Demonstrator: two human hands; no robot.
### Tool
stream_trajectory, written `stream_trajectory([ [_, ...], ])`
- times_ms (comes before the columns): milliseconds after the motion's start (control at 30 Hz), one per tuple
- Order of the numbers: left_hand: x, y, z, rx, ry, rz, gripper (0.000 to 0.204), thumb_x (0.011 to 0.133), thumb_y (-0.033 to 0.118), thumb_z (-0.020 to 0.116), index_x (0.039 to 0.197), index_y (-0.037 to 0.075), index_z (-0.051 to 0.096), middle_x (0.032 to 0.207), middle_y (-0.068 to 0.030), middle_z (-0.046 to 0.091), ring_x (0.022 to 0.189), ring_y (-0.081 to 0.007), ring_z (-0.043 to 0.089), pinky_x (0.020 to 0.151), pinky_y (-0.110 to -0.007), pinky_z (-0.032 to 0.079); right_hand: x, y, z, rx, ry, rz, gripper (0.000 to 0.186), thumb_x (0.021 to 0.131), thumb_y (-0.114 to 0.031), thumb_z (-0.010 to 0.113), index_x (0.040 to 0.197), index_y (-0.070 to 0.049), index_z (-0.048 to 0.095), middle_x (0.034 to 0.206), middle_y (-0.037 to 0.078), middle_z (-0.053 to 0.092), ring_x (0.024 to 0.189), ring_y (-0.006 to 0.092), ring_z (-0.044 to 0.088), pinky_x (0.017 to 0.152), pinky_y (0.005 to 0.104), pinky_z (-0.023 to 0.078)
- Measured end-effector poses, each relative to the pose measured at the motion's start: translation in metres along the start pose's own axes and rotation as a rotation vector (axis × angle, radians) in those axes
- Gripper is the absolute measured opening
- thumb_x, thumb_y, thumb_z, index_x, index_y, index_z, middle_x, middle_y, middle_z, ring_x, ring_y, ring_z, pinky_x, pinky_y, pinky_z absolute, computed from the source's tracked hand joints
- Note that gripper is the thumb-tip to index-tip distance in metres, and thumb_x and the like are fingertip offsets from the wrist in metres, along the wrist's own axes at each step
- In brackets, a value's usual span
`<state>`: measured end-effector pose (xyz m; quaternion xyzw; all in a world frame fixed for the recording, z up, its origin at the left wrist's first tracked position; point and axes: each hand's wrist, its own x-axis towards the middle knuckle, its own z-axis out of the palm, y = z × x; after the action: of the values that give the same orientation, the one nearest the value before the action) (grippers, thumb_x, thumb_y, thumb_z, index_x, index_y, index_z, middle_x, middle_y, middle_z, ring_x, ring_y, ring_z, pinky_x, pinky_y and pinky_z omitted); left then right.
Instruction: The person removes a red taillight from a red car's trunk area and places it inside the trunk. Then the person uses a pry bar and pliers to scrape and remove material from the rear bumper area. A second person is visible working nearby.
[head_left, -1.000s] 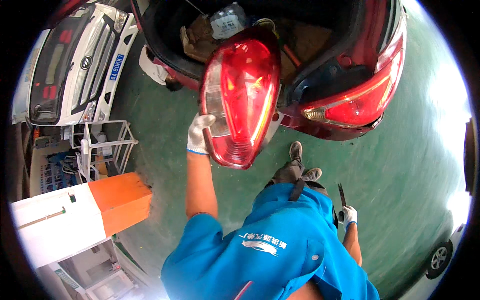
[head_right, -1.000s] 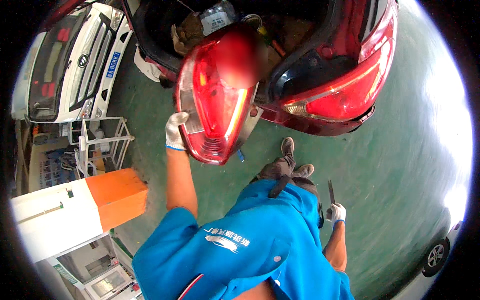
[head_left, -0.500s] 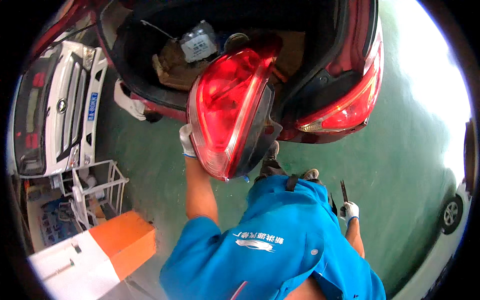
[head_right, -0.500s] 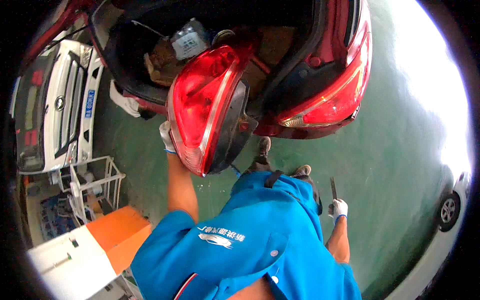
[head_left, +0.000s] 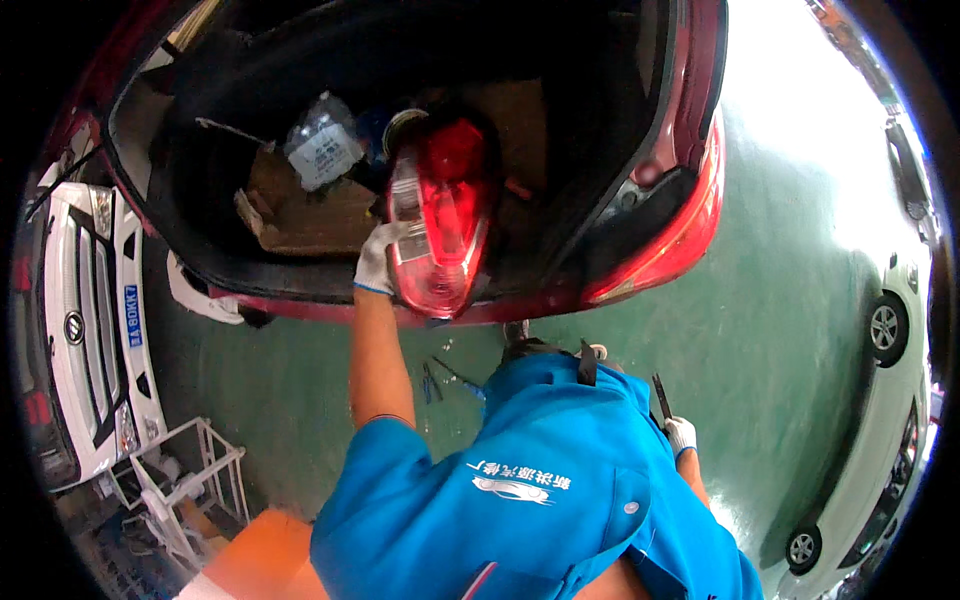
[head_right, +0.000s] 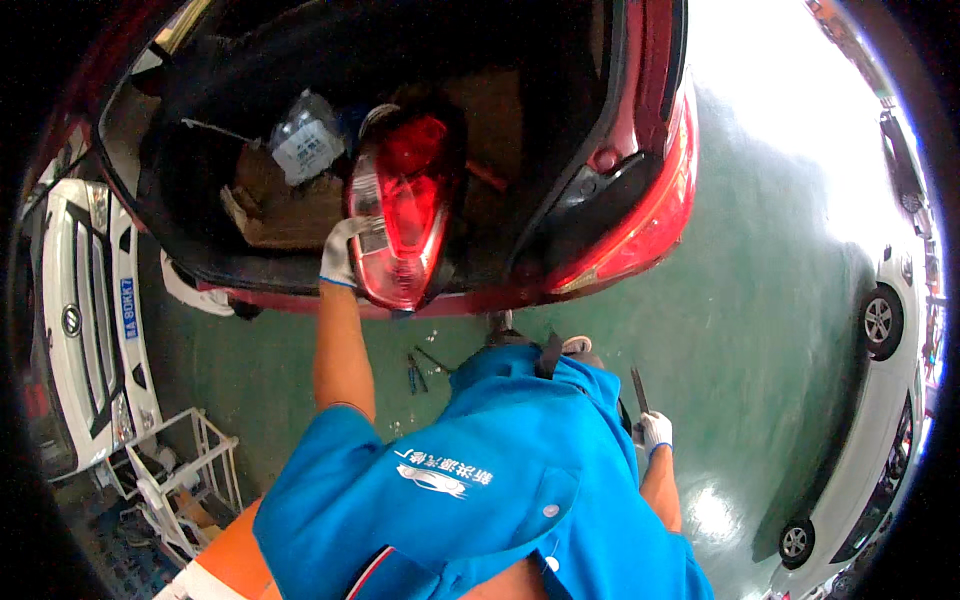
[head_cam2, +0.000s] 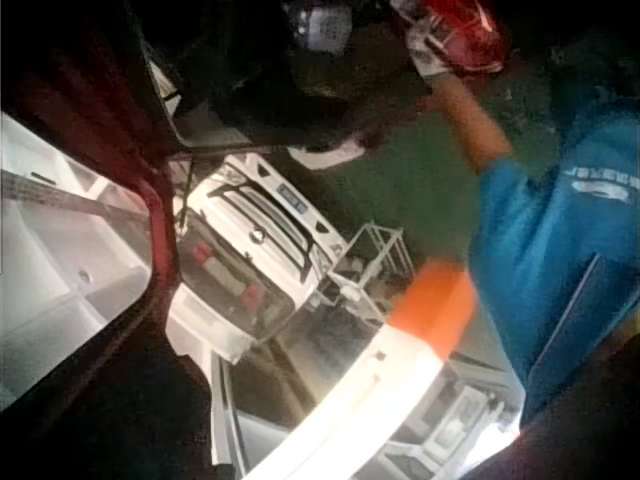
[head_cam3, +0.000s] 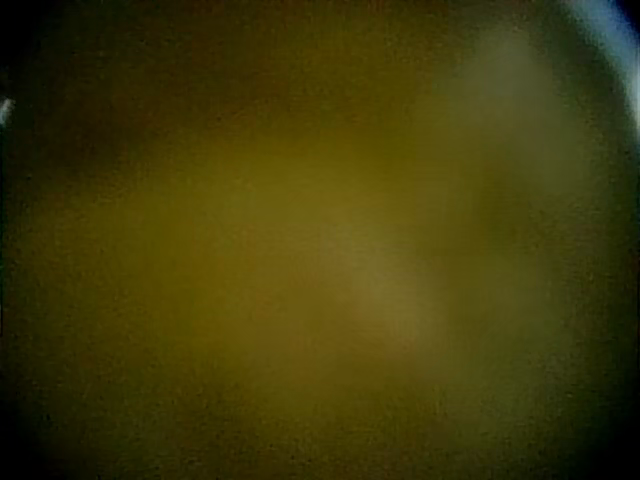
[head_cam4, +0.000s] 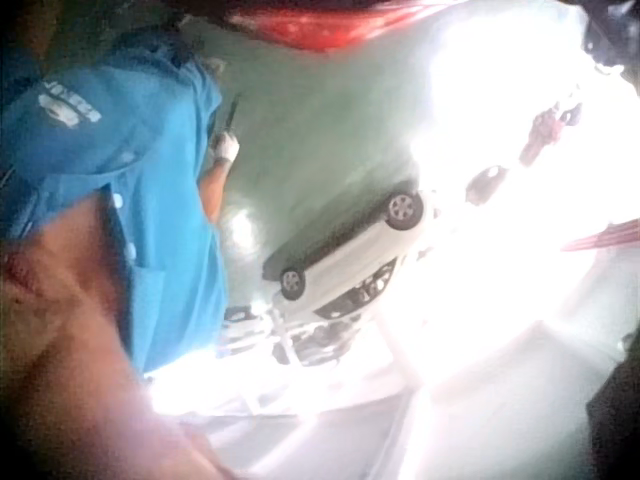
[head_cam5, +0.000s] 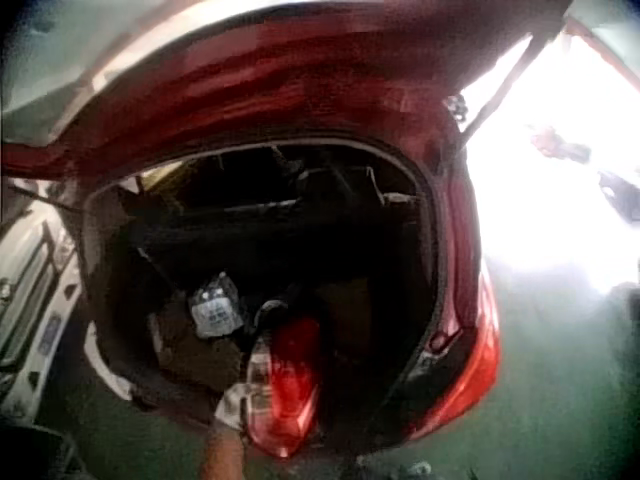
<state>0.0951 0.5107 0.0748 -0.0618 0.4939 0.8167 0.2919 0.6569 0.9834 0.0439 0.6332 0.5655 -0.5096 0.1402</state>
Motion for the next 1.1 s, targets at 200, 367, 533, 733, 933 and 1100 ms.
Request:
stream_trajectory([
  [200, 0.111, -0.005, 0.016, 0.097, -0.251, -0.109, 0.026, 0.089, 0.021, 0.069, 0.106, 0.001, 0.068, 0.098, -0.0095, 0.072, 0.086, -0.022, 0.071, 0.075, -0.035, 0.06, -0.019, 0.018, 0.008, 0.027, 0.05, 0.074, 0.02, 0.091, -0.008, 0.06, 0.106, 0.004, 0.064, 0.072, 0.013, 0.059, 0.049, 0.0194, 0.054, 0.044, 0.0345, 0.045],
  [367, 0.13, -0.009, 0.006, -0.084, -0.136, -0.096, 0.027, 0.092, 0.021, 0.063, 0.112, 0.003, 0.067, 0.107, -0.0123, 0.072, 0.094, -0.0266, 0.071, 0.084, -0.041, 0.059, -0.039, 0.012, 0.011, 0.129, 0.117, 0.1, 0.031, 0.092, -0.012, 0.059, 0.118, 0.003, 0.062, 0.074, 0.012, 0.061, 0.05, 0.0194, 0.057, 0.044, 0.0343, 0.047],
  [533, 0.068, 0.023, -0.021, -0.06, -0.167, 0.006, 0.032, 0.098, 0.023, 0.058, 0.115, -0.003, 0.066, 0.106, -0.0144, 0.073, 0.088, -0.0272, 0.073, 0.078, -0.04, 0.062, -0.041, 0.022, 0.013, -0.137, 0.096, 0.079, 0.035, 0.092, -0.017, 0.064, 0.121, 0.002, 0.067, 0.09, 0.015, 0.07, 0.071, 0.022, 0.067, 0.062, 0.0332, 0.054],
  [733, 0.005, 0.071, -0.039, 0.022, -0.125, 0.091, 0.03, 0.097, 0.021, 0.057, 0.106, -0.005, 0.067, 0.1, -0.0151, 0.074, 0.081, -0.0255, 0.073, 0.074, -0.038, 0.062, -0.011, 0.088, 0.009, -0.541, -0.027, -0.169, 0.031, 0.091, -0.018, 0.064, 0.115, 0.0, 0.073, 0.107, 0.018, 0.075, 0.099, 0.0283, 0.071, 0.088, 0.0345, 0.056],
  [933, -0.044, 0.078, -0.087, -0.031, -0.03, 0.219, 0.03, 0.095, 0.024, 0.057, 0.103, -0.003, 0.067, 0.1, -0.0153, 0.074, 0.083, -0.0267, 0.073, 0.077, -0.04, 0.061, 0.023, 0.064, -0.006, -1.168, -0.086, -0.795, 0.03, 0.086, -0.02, 0.068, 0.111, -0.005, 0.075, 0.101, 0.017, 0.074, 0.093, 0.0313, 0.072, 0.084, 0.0379, 0.058],
  [1100, -0.06, 0.072, -0.101, -0.07, 0.013, 0.277, 0.031, 0.094, 0.027, 0.057, 0.101, -0.001, 0.068, 0.101, -0.0154, 0.073, 0.084, -0.0277, 0.072, 0.079, -0.041, 0.06, 0.019, 0.006, 0.018, 0.028, 0.015, 0.107, 0.039, 0.094, -0.02, 0.063, 0.128, -0.001, 0.063, 0.082, 0.011, 0.068, 0.058, 0.0207, 0.064, 0.052, 0.0361, 0.054],
])
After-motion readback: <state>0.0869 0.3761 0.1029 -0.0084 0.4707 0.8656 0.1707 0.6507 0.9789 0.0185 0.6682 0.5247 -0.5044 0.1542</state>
